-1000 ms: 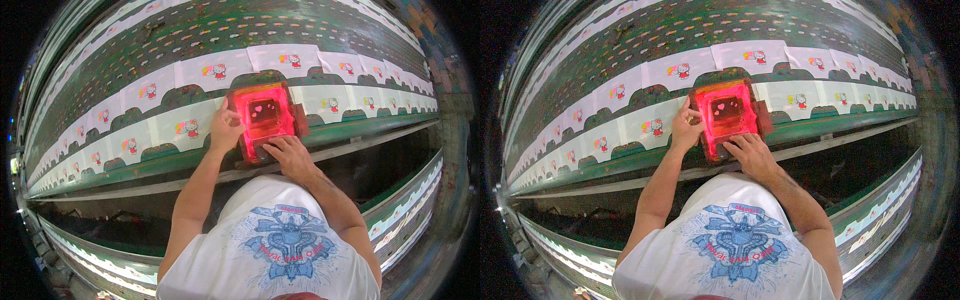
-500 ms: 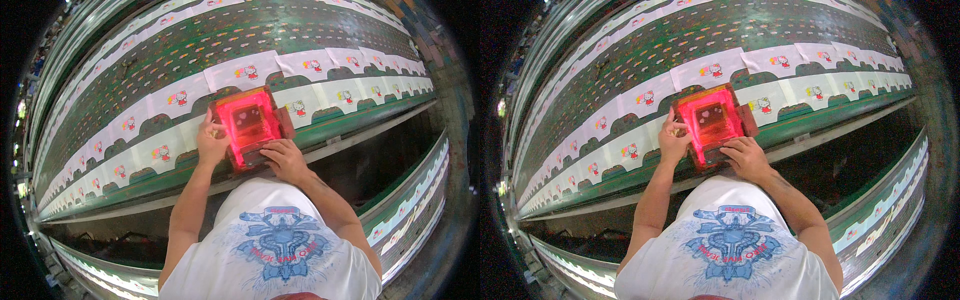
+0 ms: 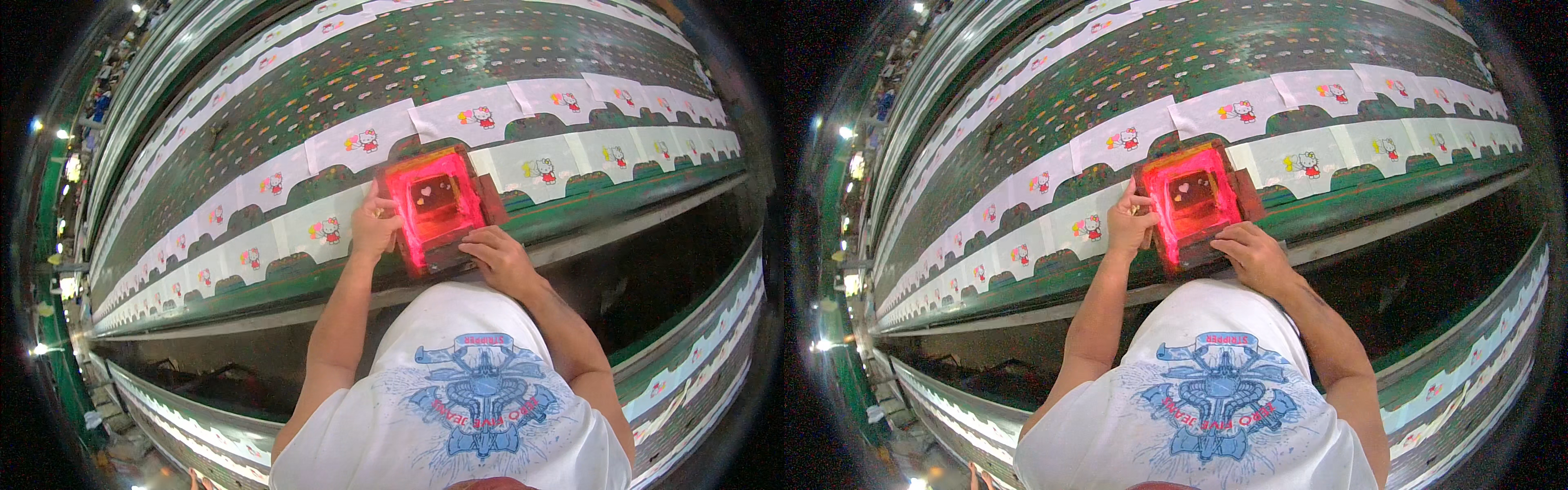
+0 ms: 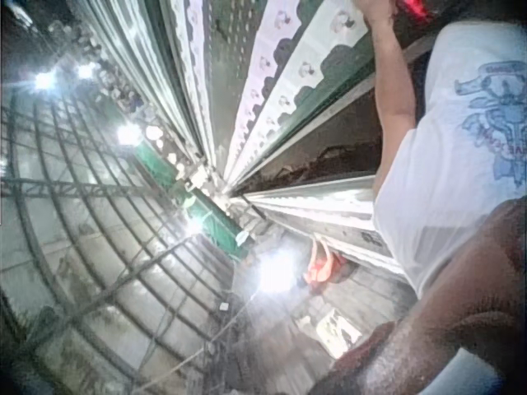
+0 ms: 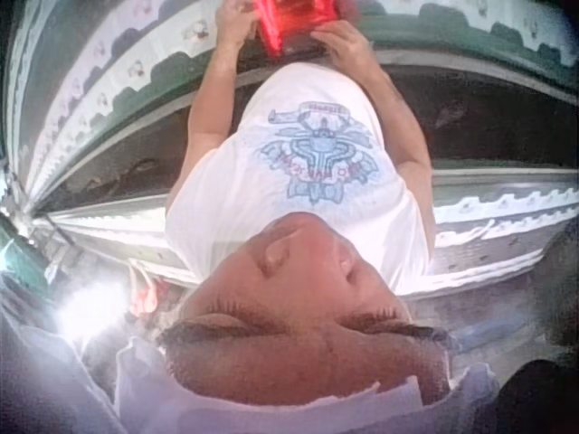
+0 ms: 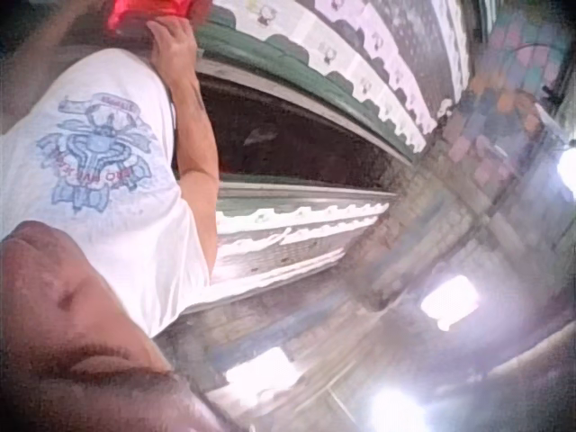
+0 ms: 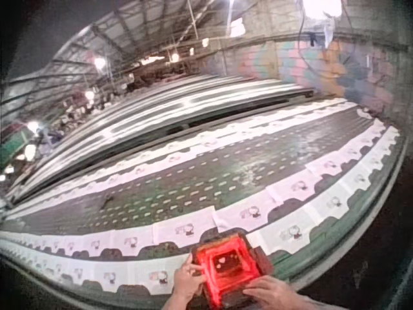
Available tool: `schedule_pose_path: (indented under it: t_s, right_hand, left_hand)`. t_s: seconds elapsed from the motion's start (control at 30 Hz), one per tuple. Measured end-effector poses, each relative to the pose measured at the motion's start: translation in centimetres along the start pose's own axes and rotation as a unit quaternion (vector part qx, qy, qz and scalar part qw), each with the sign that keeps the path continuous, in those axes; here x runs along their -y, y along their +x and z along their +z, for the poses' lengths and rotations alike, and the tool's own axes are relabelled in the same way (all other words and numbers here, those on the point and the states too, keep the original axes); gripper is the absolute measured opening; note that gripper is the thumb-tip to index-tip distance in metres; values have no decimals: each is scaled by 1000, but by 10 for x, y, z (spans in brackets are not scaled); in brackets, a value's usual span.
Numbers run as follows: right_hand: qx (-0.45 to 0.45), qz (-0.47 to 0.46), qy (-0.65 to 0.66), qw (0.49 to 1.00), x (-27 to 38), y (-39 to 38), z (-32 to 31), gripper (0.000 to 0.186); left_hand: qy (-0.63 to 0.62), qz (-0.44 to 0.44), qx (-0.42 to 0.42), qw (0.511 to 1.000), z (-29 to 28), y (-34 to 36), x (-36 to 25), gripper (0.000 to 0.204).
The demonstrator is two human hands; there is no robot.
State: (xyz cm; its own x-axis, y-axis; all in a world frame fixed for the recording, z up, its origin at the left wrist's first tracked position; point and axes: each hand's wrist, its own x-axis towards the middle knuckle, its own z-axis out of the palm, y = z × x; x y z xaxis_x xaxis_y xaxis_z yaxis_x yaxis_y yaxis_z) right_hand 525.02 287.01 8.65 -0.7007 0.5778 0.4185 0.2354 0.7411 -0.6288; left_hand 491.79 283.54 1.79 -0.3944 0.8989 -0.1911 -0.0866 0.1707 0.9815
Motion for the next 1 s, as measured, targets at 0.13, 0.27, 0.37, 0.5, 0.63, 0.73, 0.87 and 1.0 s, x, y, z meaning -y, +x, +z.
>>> schedule_pose_path:
  t_s: [0.13,0.27,0.37,0.5,0.63,0.73,0.87,1.0]
  right_hand:
    - [18,-35,21,999,-10,8,-9,37]
    - [52,-59,40,996,-15,20,-14,37]
    - [79,-75,32,994,-15,26,-14,36]
    - [101,-94,-11,990,-14,35,-19,39]
    - [153,-149,-119,970,-8,42,-9,40]
    - [171,-156,-166,959,-3,43,0,36]
    - [219,-119,-177,952,2,61,-6,26]
    - [271,-63,-116,953,-12,89,-17,23]
  left_hand:
    - [21,-12,-4,1000,-4,2,0,25]
    - [-11,20,-8,1000,-7,-1,5,31]
    - [-10,43,-8,999,-13,1,12,31]
    - [-18,3,-2,1000,-7,-2,1,27]
    - [-7,31,4,999,-12,3,8,26]
    - [-9,30,1,999,-7,-2,2,26]
    - [21,25,-10,999,-12,-4,9,32]
    - [-5,13,-19,1000,-1,-8,-4,28]
